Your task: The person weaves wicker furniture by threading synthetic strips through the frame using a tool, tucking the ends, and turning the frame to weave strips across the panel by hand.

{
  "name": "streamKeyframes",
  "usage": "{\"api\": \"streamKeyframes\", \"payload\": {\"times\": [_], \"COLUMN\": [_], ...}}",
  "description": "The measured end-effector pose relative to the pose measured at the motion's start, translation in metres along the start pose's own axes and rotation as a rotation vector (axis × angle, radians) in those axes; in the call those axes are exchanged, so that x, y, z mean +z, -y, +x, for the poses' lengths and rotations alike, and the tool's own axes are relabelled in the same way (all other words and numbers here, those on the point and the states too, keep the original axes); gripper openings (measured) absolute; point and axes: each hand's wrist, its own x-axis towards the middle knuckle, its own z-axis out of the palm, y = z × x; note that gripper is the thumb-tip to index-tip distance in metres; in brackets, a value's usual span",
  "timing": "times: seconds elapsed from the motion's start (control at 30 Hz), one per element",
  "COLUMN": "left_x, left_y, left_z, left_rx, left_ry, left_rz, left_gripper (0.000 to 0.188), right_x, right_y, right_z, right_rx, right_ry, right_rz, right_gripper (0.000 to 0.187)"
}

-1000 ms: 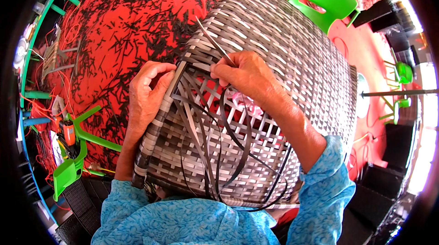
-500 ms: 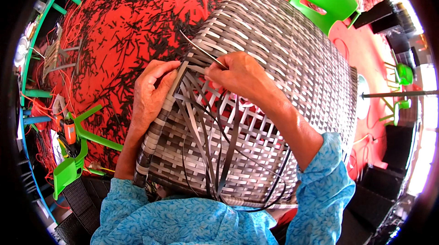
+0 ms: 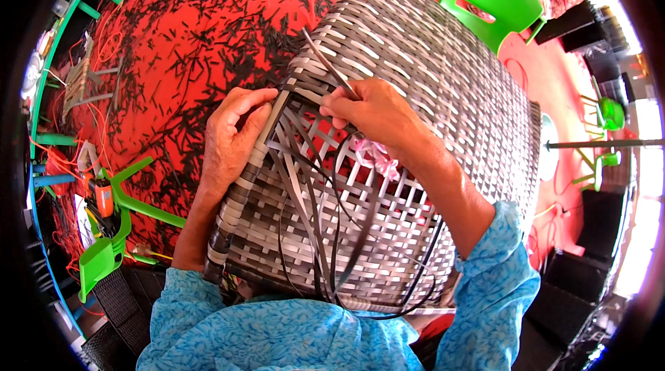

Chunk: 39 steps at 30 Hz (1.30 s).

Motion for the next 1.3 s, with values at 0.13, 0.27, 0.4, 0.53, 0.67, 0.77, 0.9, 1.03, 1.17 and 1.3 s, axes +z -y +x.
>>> {"api": "streamKeyframes", "payload": {"times": [0.13,0.27,0.4,0.53,0.67,0.77,0.9,1.03,1.17,1.3], "left_x": [0.001,0.003,0.002,0.001,-0.001,-0.001,-0.001,-0.002,-0.003,-0.003], "left_y": [0.0,-0.001,0.001,0.001,0.003,0.005,0.004,0.005,0.005,0.005], "left_z": [0.001,0.002,0.001,0.001,0.0,0.0,0.0,0.0,0.0,0.0], "left_rx": [0.002,0.008,0.022,0.013,-0.005,0.003,-0.004,-0.008,-0.038,-0.037], "left_ry": [-0.002,-0.004,0.0,-0.007,-0.003,0.0,0.003,0.002,0.005,0.014], "left_rz": [-0.005,-0.006,-0.007,-0.017,-0.014,-0.018,-0.03,-0.024,-0.04,-0.039], "left_gripper": [0.018,0.017,0.017,0.017,0.017,0.018,0.018,0.018,0.017,0.018], "right_x": [0.001,-0.003,-0.003,0.0,0.004,0.006,0.003,0.004,0.011,0.01], "right_y": [0.0,0.001,0.007,0.009,0.009,0.014,0.002,0.007,0.031,0.029], "right_z": [0.0,0.003,-0.001,0.002,0.007,0.003,0.006,0.008,0.001,0.001], "right_rx": [-0.008,-0.025,-0.015,-0.019,-0.033,-0.074,-0.111,-0.078,0.023,0.021], "right_ry": [0.004,0.027,0.021,0.012,0.021,-0.027,-0.014,0.013,0.052,0.067], "right_rz": [0.018,-0.142,-0.192,-0.229,-0.263,-0.276,-0.243,-0.262,-0.27,-0.298], "right_gripper": [0.024,0.024,0.025,0.027,0.026,0.03,0.029,0.029,0.028,0.027]}}
